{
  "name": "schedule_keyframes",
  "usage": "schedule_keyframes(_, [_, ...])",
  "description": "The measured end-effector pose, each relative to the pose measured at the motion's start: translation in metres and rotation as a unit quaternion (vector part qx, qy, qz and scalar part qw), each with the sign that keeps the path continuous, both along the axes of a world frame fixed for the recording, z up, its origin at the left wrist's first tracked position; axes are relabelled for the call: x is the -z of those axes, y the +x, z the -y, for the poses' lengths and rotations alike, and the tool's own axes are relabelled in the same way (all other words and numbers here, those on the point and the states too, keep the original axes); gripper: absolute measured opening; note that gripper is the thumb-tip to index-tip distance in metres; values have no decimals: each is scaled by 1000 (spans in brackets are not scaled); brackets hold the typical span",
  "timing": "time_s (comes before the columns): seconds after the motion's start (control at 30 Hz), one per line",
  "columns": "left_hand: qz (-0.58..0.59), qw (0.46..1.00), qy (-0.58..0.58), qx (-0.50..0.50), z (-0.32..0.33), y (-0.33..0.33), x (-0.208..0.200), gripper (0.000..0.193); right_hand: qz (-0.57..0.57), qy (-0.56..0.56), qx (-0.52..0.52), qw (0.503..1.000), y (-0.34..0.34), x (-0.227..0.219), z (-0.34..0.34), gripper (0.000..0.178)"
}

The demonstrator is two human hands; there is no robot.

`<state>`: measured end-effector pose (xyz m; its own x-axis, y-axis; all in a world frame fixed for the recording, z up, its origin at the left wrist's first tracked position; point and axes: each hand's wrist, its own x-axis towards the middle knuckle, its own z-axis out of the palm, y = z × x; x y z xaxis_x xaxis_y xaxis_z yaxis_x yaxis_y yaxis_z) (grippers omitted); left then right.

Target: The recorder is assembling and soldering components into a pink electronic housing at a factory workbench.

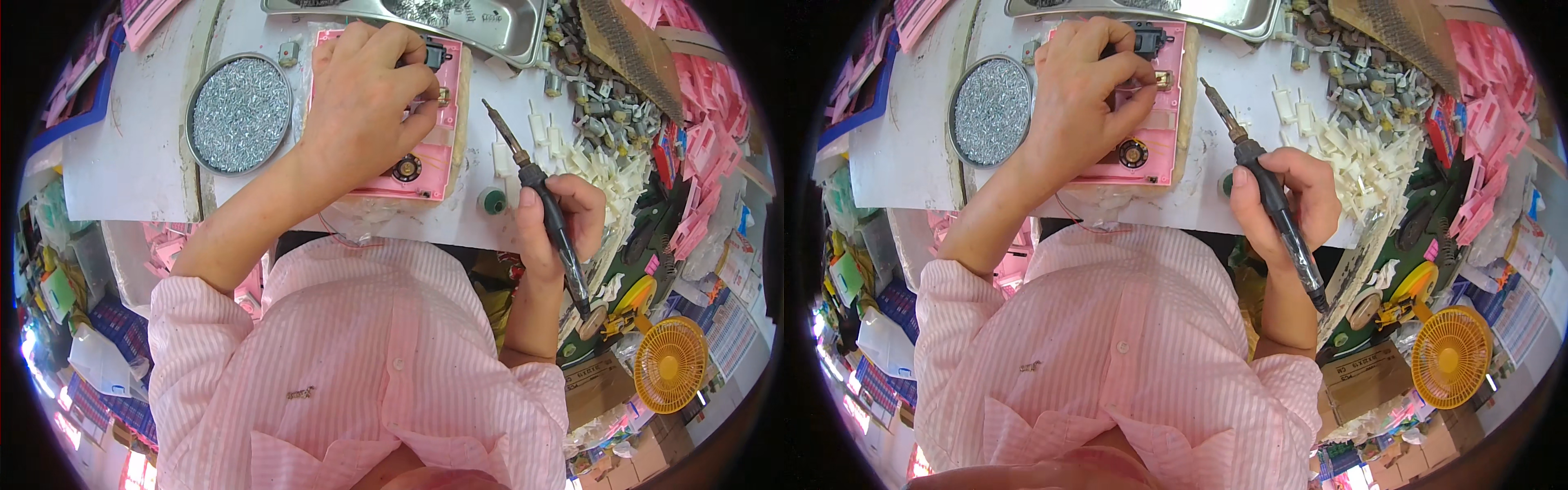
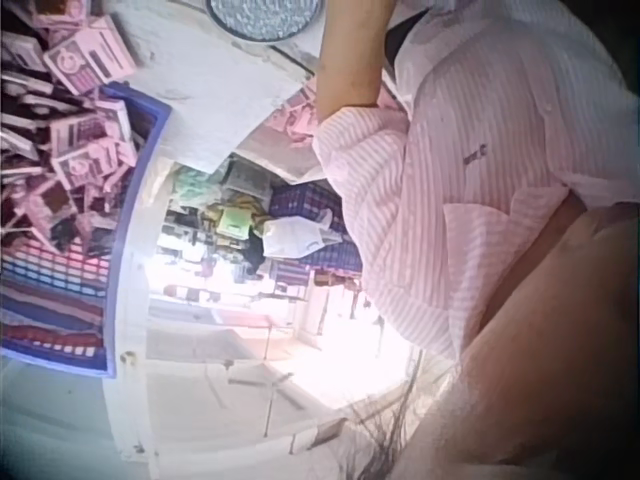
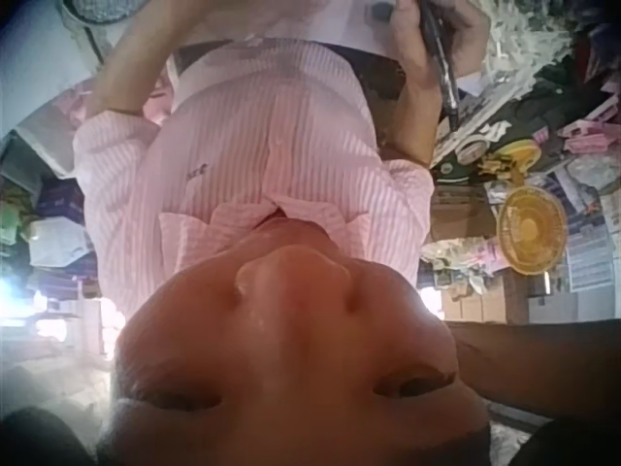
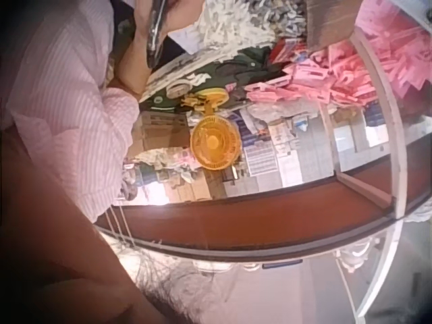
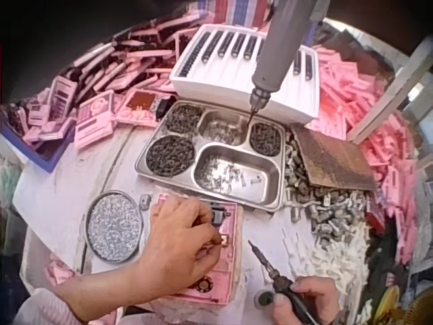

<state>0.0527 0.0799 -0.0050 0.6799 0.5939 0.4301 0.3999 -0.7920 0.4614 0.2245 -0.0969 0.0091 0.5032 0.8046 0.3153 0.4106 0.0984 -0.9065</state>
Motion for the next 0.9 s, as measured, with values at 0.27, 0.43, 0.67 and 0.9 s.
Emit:
schedule_keyframes(0.27, [-15, 1000, -6, -3, 2, 0, -5, 14, 36, 0, 14, 999, 6, 8, 3, 31])
schedule_keyframes(0.43, [-15, 1000, -9, -2, 1, -1, -5, 14, 29, 2, 13, 999, 6, 10, 1, 31])
schedule_keyframes(0.67, [-15, 1000, 3, -17, 3, 5, -8, 11, 38, 2, -10, 999, 3, 15, -5, 30])
schedule_keyframes(0.9, [-25, 999, 24, -29, 3, 10, -6, 10, 46, -9, -24, 999, 0, 18, -10, 29])
